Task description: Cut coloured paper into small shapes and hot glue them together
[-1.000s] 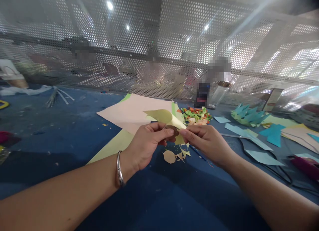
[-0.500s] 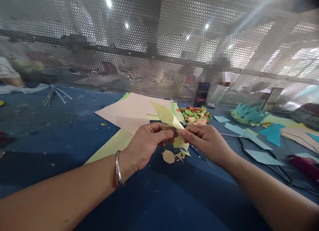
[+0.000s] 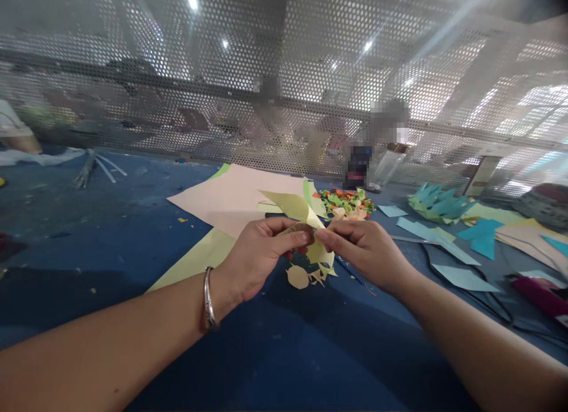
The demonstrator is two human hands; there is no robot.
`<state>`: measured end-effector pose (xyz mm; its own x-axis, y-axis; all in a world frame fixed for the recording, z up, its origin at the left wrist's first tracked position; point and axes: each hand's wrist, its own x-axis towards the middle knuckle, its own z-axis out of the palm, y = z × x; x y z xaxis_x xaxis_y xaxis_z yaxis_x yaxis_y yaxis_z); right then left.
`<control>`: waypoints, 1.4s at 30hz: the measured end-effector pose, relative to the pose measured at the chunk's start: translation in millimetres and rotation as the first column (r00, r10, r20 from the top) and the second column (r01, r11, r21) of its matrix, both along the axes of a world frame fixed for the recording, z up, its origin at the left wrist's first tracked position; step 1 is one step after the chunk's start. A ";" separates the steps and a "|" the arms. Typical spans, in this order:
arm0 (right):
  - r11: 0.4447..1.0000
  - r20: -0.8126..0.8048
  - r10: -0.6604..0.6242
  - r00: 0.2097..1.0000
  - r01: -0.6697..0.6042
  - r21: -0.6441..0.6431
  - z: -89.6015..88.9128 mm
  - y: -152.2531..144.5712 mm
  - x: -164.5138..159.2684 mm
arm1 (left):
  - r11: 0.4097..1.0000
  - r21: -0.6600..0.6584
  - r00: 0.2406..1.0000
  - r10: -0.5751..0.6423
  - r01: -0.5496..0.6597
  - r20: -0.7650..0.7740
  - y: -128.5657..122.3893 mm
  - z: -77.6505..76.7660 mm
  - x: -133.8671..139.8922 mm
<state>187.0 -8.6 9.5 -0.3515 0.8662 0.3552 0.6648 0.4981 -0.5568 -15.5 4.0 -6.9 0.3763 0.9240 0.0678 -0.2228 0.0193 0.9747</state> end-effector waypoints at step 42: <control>1.000 0.000 -0.026 1.000 0.026 0.014 -0.3 -0.5 7.1 | 0.988 0.126 0.995 -0.097 0.095 0.011 0.3 0.7 2.7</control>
